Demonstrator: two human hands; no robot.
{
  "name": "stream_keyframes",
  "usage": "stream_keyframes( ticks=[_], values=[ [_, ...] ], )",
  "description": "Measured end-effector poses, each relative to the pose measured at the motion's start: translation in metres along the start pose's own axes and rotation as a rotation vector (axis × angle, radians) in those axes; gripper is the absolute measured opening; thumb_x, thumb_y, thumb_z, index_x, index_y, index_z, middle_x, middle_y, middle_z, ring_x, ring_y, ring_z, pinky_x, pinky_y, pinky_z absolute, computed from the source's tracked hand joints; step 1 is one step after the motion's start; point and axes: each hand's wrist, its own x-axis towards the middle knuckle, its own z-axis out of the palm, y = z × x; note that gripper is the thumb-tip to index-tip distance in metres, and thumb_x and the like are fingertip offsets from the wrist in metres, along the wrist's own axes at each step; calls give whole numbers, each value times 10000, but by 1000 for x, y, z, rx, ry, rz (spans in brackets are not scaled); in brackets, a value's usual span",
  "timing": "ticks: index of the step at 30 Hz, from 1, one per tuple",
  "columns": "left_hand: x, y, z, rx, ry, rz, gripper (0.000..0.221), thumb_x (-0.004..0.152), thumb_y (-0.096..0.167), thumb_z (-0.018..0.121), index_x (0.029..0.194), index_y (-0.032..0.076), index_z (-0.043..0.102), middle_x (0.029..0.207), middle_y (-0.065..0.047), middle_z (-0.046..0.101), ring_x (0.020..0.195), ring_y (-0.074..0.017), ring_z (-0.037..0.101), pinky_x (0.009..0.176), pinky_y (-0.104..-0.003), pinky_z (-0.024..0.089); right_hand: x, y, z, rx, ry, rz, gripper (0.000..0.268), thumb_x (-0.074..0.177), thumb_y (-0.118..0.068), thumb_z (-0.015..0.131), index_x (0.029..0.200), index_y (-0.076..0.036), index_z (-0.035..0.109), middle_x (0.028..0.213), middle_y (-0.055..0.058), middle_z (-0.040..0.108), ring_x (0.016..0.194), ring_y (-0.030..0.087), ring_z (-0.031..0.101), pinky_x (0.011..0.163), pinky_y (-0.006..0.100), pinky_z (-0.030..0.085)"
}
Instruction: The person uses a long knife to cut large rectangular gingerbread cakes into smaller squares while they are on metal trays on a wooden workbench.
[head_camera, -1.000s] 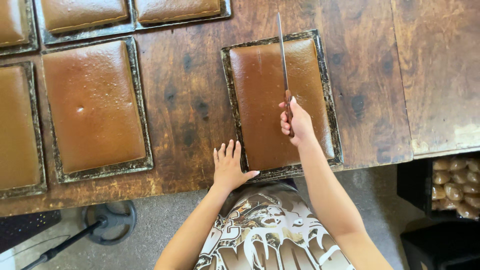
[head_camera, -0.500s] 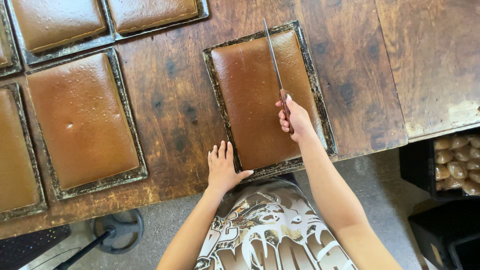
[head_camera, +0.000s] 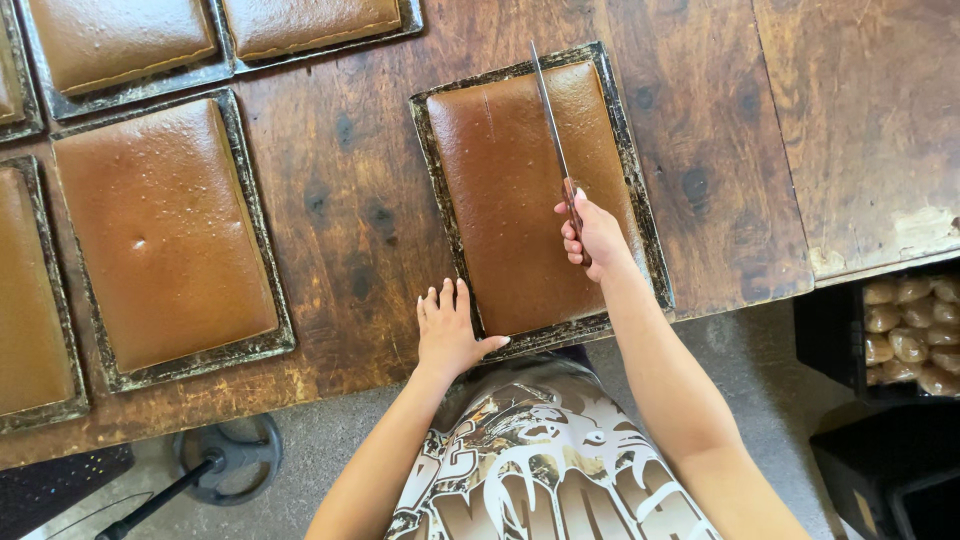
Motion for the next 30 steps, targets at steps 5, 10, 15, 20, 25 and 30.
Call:
stream_keyframes(
  ticks=[5,10,15,20,25,30],
  values=[
    [4,0,2,-9,-35,-10,1272,697,726,791,1555,-7,203,1605,-247,252,1474,-476,230,1209,-565,165,-14,13,33,99,-50,-12,395,1077,-447,428,1082,-85,585,638,-7,477,440,79,375,377,249,264],
    [5,-2,6,-26,8,5,1263,689,714,798,1550,-9,223,1596,-246,277,1476,-468,243,1206,-572,177,-13,30,56,88,-100,20,380,1073,-433,420,1099,-91,584,646,4,481,452,84,392,394,245,289],
    [4,-4,9,-38,25,8,1259,681,708,805,1549,-8,240,1590,-245,289,1470,-473,251,1203,-581,184,-15,31,59,90,-88,25,369,1074,-423,416,1102,-95,583,652,6,486,461,86,401,403,245,303],
    [4,-5,10,-33,50,25,1257,680,715,802,1543,-12,249,1578,-254,306,1457,-481,266,1190,-589,196,-17,30,60,65,-83,21,381,1077,-429,411,1099,-92,587,639,5,486,458,85,401,397,241,296],
    [4,-5,9,-31,56,30,1257,680,729,791,1541,-14,255,1571,-252,319,1456,-473,277,1193,-587,198,-16,37,61,46,-68,26,386,1074,-445,426,1096,-96,588,641,-7,493,461,75,404,396,236,297],
    [3,-5,9,-16,68,26,1258,675,742,779,1542,-12,266,1572,-238,328,1456,-459,278,1190,-588,173,-23,43,61,57,-64,10,389,1076,-452,438,1100,-93,586,647,-7,496,468,75,412,405,237,308]
  ],
)
